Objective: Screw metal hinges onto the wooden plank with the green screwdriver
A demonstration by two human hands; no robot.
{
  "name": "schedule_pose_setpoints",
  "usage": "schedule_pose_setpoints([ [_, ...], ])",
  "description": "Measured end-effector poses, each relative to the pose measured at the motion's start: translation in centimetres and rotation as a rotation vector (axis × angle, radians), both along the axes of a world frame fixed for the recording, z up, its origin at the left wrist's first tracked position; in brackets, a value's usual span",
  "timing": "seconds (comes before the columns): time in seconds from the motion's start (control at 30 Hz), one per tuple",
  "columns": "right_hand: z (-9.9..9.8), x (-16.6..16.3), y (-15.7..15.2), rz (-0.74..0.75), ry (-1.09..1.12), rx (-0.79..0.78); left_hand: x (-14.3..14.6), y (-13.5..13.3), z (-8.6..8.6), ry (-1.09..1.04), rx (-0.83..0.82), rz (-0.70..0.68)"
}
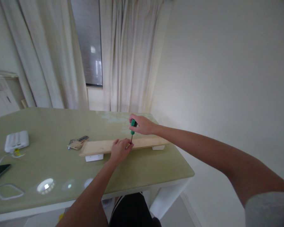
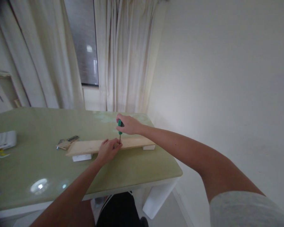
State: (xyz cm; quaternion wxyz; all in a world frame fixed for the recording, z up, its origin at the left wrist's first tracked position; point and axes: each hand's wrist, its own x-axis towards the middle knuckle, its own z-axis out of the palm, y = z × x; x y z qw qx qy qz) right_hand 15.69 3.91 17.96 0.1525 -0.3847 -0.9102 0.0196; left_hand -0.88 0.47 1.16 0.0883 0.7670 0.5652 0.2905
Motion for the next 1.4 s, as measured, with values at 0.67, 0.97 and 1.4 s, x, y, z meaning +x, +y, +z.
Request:
schedule_pose_setpoints([
  [0.67, 1.3, 0.6, 0.5, 0.022, -0.098, -0.019, -0.5, 0.4, -1.0, 0.008, 0.029, -0.069],
  [0.97, 0.2, 0.5, -0.1, 0.038, -0.076, 0.003, -0.3, 0.2, -1.4, 0.063, 0.088, -0.051],
  [1.4, 2.3, 0.3, 0.0, -0.033, -0.326, 0.014, -0.1, 0.3, -3.9, 0.112, 0.275, -0.034],
])
